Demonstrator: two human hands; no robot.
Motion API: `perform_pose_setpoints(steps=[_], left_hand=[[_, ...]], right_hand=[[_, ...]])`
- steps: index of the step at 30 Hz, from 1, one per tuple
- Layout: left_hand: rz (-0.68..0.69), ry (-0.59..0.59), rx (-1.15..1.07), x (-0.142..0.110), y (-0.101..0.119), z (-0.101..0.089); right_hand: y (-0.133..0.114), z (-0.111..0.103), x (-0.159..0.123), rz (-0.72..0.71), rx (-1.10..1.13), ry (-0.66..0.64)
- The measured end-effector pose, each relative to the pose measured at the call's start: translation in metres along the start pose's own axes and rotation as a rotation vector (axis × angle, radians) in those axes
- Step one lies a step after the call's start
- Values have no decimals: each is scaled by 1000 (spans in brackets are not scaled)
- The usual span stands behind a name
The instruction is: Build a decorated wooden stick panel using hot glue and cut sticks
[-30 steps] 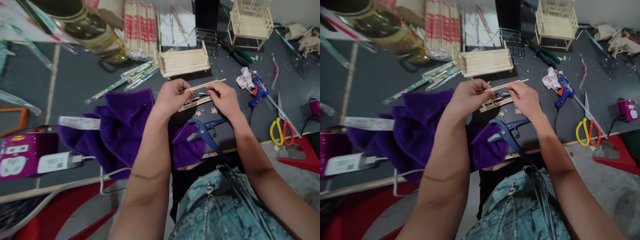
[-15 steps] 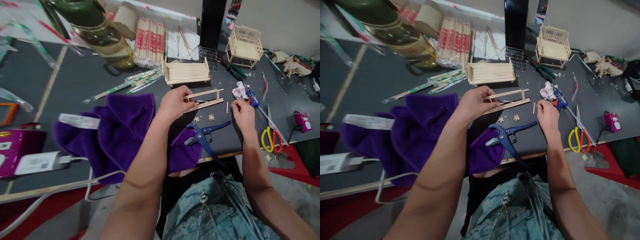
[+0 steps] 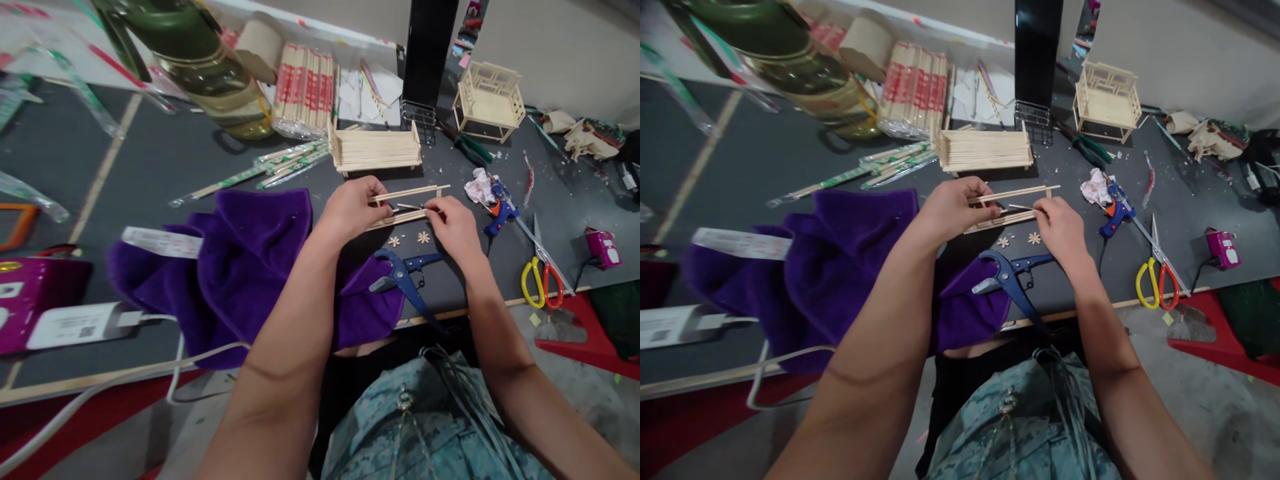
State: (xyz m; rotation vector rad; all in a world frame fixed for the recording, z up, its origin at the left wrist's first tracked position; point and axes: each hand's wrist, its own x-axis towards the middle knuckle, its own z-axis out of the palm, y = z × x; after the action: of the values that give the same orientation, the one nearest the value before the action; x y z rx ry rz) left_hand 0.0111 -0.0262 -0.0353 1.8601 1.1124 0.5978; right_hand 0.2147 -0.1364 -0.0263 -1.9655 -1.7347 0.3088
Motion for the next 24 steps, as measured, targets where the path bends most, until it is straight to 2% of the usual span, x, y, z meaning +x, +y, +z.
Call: perform_pose_setpoints(steps=[3,6,24], left_hand=[[-21,-37,-103,0,-1,1],[-34,-49,-162,-1,-2,1],[-30,-18,-168,-7,8,-4]], right_hand=[[-18,10,12,-80,-14,-91],[-26,19,21,-126,-28,-131],[-19,31,27,-262,65,-128]])
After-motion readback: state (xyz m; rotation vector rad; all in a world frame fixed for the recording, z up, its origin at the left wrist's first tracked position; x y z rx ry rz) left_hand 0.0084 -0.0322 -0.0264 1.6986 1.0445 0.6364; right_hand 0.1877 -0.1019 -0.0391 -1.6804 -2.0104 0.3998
